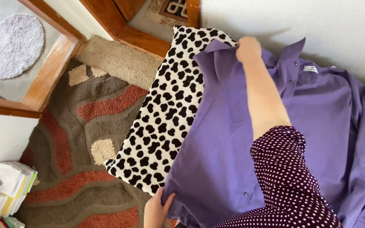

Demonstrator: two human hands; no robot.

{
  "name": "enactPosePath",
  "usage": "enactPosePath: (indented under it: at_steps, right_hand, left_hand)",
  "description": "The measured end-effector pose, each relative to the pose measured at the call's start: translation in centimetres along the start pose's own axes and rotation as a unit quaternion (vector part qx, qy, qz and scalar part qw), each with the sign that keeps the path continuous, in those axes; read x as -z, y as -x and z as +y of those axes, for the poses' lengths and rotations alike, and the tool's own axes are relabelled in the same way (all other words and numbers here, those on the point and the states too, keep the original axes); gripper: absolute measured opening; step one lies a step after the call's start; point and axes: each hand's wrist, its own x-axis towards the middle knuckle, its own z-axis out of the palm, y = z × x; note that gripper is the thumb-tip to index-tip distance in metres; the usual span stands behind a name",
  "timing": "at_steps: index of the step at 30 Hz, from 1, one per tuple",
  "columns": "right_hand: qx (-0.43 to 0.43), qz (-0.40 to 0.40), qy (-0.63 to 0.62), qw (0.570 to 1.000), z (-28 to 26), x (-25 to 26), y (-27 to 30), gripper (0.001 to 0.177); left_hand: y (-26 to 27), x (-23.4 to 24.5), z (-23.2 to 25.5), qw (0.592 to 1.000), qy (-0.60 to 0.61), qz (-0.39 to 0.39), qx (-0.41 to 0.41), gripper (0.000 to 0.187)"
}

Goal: The person folds a purple button-up shirt and a pink polo shirt on a leopard-print surface. They smooth each garment, fold sleeves and sides, then fold the shirts into neat rectangles and place them aside.

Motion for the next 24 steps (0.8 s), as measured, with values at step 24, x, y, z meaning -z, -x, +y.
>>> enactPosePath:
  at_steps: [24]
  right_hand:
    - [-0.080,0.265,-0.081,0.958,1.5,-7.5,32.9,0.075]
  left_hand:
    - [-3.0,9.5,4.2,0.990,-0.075,-0.118,0.025,0.048]
